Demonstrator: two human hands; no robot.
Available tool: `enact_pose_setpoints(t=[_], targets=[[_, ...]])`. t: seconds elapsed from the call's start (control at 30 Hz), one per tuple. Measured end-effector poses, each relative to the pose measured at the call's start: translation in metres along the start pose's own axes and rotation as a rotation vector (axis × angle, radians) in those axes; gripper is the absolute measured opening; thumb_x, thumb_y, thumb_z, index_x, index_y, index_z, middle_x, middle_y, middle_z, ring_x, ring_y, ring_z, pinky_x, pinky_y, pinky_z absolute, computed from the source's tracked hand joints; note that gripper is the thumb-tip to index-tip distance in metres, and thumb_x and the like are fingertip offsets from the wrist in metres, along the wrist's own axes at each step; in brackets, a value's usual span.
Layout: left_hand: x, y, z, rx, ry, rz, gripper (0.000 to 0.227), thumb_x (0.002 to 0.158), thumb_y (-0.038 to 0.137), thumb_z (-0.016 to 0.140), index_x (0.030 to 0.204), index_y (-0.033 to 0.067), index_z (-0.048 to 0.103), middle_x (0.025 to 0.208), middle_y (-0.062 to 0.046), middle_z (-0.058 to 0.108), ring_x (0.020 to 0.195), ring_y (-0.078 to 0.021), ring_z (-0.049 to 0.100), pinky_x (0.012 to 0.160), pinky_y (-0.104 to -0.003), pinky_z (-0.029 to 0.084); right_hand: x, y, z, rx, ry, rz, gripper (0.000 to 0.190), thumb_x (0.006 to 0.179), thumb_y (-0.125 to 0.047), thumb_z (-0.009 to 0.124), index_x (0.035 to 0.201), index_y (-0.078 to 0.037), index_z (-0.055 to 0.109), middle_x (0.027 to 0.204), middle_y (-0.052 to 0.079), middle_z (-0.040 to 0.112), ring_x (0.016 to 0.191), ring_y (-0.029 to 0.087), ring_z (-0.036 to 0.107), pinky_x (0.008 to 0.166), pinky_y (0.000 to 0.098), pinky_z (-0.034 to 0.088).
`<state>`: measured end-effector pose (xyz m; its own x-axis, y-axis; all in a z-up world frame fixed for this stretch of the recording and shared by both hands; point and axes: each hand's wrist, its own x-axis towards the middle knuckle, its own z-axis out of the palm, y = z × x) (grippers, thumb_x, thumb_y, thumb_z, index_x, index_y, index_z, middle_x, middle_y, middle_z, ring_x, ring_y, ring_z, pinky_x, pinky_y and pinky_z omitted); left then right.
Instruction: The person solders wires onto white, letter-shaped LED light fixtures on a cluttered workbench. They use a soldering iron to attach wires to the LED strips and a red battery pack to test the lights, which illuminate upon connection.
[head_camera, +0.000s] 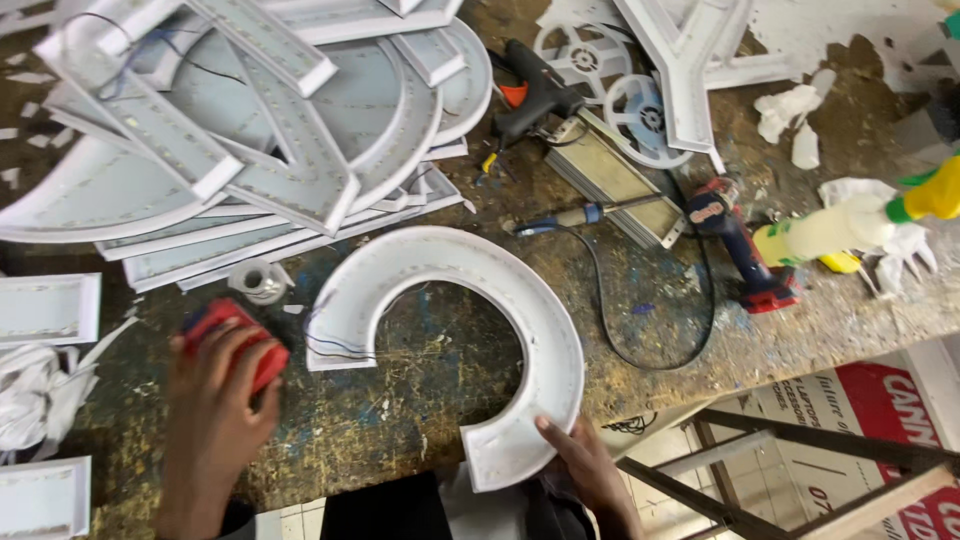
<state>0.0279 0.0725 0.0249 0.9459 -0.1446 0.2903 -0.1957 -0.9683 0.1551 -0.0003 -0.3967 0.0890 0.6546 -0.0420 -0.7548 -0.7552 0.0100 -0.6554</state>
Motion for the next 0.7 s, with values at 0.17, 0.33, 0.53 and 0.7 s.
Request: enact_pose_setpoints(t=[0.17,0.33,0.53,0.7], targets=[[-0.006,0.032,-0.037,-0.139,0.059,-0.147,0.041,0.097,0.017,0.080,0.136,0.0057,0.078,0.144,-0.013,0.075,0.135,-0.0328,0.069,0.132,-0.059,0.044,0.022,-0.017,-0.064,-0.867,0.157,-0.033,0.058,0.109,-0.057,0.061,0.078,-0.011,0.074,0.064,0.003,0.081,0.049,0.011,0.065,0.050,0.0232,0.049],[0.013,0.083,-0.022,-0.359,-0.016,-0.149,0.044,0.103,0.018,0.076,0.144,0.0023,0.072,0.144,-0.018,0.073,0.130,-0.0359,0.070,0.112,-0.052,0.059,0.068,-0.062,-0.113,-1.071,0.417,-0.540,0.037,0.117,-0.043,0.062,0.099,-0.014,0.076,0.064,-0.007,0.075,0.038,0.000,0.044,0.035,0.0155,0.032],[0.017,0.104,-0.002,-0.186,-0.087,-0.095,0.058,0.103,0.026,0.079,0.155,0.0086,0.060,0.150,-0.013,0.058,0.131,-0.0322,0.065,0.109,-0.051,0.063,0.152,-0.162,-0.079,-1.162,0.576,-1.130,0.015,0.111,-0.016,0.081,0.126,-0.014,0.084,0.113,0.009,0.078,0.073,0.017,0.074,0.054,0.0258,0.057],[0.014,0.098,-0.007,-0.246,-0.141,-0.101,0.057,0.105,0.021,0.075,0.158,0.0119,0.059,0.159,-0.025,0.055,0.130,-0.0424,0.064,0.101,-0.057,0.064,0.213,-0.215,-0.054,-1.909,0.451,-1.239,0.059,0.084,0.000,0.069,0.140,-0.017,0.078,0.142,0.007,0.070,0.125,0.036,0.057,0.096,0.0509,0.048]])
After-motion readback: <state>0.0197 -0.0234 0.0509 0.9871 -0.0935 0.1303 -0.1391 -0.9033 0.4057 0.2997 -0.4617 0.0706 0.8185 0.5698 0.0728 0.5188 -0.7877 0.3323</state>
